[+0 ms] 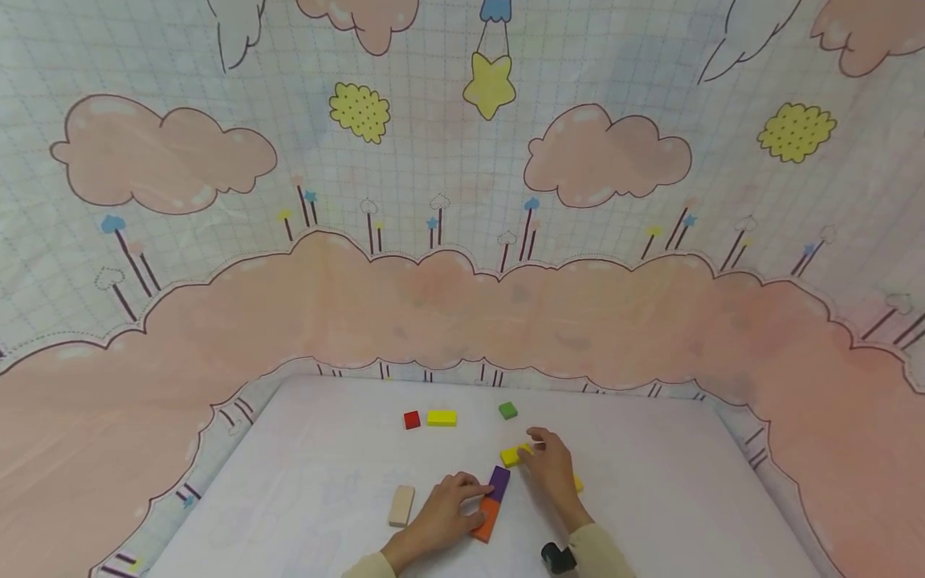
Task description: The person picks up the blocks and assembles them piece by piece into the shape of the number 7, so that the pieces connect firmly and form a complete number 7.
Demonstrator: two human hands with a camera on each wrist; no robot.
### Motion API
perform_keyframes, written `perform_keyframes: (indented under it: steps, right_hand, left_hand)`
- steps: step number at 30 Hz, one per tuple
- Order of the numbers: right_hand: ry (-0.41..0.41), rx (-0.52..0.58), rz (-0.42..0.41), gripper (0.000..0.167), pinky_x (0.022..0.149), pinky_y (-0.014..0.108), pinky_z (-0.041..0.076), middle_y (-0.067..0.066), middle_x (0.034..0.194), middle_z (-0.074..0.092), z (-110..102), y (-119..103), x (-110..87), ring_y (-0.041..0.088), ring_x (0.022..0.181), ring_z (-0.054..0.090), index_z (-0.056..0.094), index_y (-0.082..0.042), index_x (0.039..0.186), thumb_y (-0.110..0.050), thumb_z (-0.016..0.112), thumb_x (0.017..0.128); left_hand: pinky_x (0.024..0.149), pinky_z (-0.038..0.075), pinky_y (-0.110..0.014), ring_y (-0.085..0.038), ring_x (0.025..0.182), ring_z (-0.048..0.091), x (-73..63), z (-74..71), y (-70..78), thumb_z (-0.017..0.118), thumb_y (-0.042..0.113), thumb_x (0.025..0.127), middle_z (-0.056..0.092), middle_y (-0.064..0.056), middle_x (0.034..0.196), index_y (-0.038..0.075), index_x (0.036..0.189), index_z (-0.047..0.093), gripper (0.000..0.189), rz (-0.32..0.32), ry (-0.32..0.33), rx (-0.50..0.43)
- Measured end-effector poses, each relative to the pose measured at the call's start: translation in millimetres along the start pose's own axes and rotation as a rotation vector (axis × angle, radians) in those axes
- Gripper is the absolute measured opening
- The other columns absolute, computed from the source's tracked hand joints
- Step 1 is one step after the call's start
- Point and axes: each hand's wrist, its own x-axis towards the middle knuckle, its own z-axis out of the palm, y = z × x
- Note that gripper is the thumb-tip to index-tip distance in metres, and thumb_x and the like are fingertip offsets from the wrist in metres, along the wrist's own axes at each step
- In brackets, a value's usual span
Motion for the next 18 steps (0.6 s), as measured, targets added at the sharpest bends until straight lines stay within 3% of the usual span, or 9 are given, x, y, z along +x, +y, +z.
perform_keyframes:
  steps: [7,18]
  right_hand:
    - [-0.010,-0.023,0.066,0.046,0.092,0.044,0.054,0.022,0.131,0.059,5.5,-2.8,-7.6,0.035,0.116,0.058,0.055,-0.003,0.132,-0.018,0.069,0.090]
    - [-0.008,-0.069,0.064,0.050,0.101,0.052,0.047,0.024,0.134,0.056,9.5,1.8,-6.4,0.041,0.122,0.054,0.054,0.001,0.133,-0.018,0.070,0.089]
  left_hand:
    - [0.084,0.043,-0.029,-0.011,0.098,0.049,-0.5,-0.8,-0.8,0.070,0.035,0.089,0.059,0.004,0.117,0.031,0.128,0.066,0.040,0.008,0.003,-0.005]
    - [0.082,0.041,-0.028,-0.010,0.097,0.048,0.4,1.2,-2.8,0.070,0.033,0.089,0.058,0.005,0.116,0.030,0.128,0.066,0.039,0.027,0.010,0.004]
